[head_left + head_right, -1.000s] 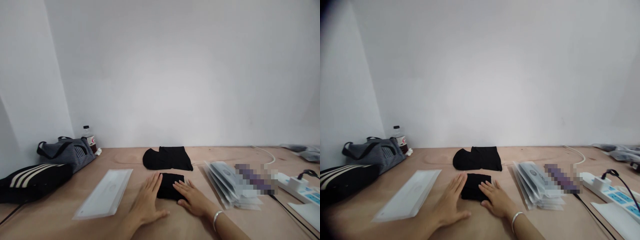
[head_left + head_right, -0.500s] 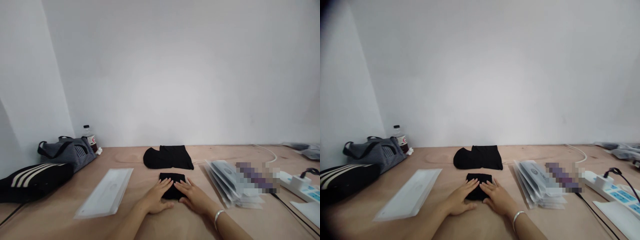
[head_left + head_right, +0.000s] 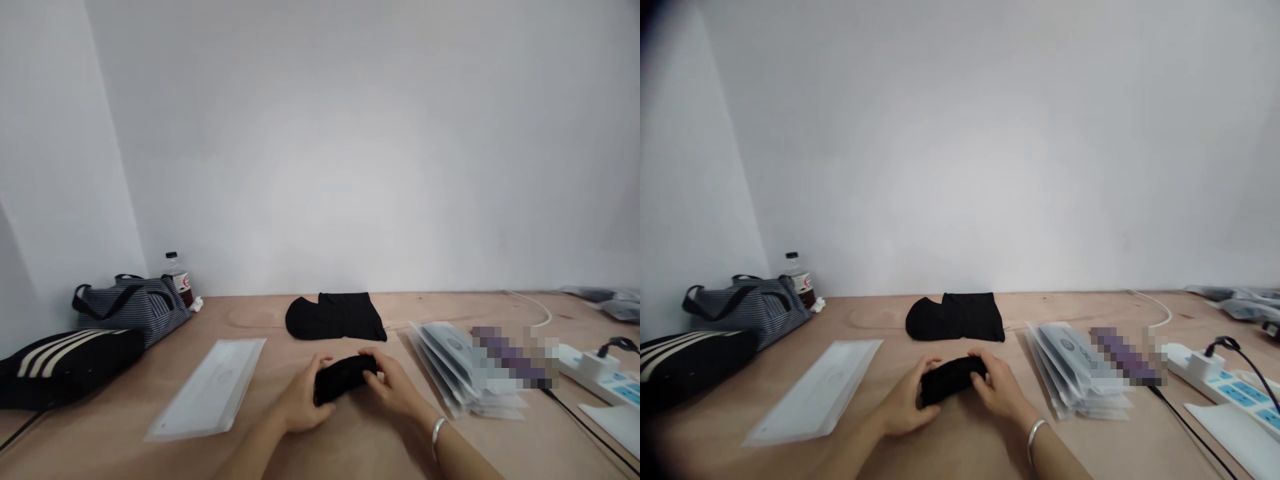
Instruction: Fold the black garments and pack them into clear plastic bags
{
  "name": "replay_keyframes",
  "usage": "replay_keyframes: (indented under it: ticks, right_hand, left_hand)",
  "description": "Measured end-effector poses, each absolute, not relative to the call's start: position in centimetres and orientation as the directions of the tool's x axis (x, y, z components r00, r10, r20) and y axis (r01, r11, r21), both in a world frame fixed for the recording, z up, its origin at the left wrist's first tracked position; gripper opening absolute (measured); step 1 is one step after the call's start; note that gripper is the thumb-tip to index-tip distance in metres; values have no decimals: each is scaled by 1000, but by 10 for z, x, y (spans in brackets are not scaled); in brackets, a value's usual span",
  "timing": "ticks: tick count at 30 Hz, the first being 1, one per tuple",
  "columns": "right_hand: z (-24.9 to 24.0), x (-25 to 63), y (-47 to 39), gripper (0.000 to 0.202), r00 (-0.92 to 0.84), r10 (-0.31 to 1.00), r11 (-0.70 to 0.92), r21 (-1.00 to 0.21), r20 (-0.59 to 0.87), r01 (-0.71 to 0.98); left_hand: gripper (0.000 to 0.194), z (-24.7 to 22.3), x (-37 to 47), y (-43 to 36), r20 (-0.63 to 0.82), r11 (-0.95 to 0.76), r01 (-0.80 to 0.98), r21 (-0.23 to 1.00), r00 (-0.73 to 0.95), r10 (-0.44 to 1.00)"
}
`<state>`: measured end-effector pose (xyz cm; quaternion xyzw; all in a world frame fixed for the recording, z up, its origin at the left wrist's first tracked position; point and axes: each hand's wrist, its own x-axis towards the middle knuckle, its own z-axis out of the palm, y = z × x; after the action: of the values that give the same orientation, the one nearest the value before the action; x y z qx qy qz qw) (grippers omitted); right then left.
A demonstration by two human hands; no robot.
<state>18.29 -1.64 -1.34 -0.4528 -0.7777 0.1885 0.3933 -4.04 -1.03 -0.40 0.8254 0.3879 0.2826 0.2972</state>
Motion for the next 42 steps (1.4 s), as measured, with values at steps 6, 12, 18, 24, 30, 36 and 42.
replay_keyframes:
  ticks: [6, 12, 18, 24, 30, 36, 42]
  right_hand:
    - [-28, 175, -2, 37, -91, 935, 350, -843, 344, 409]
    - [-47, 173, 9, 35, 21, 955, 209, -719, 296, 662]
    - [-29, 178, -2, 34, -88, 886, 304, -424, 456, 853]
    - [-27, 176, -12, 51, -569, 769, 635, -253, 291, 730]
    - [-34, 174, -11, 52, -574, 812, 578, -285, 108, 765]
    - [-24, 172, -14, 47, -562, 823, 561, -273, 84, 781]
    - [-18, 168, -20, 45, -478, 861, 505, -182, 174, 844]
  left_hand:
    - [33, -9, -33, 1, 226, -288, 153, 946, 328, 917]
    - [32, -31, -28, 13, 266, -305, 544, 782, 151, 952]
    - [31, -20, -30, 2, 518, -563, 731, 386, 333, 788]
    - [50, -33, -28, -3, 227, -594, 767, 243, 550, 804]
    - [54, -32, -25, -2, 76, -546, 809, 218, 544, 836]
    - [55, -33, -26, -3, 86, -529, 803, 275, 528, 845]
    - [51, -40, -28, 4, 252, -473, 759, 448, 400, 881]
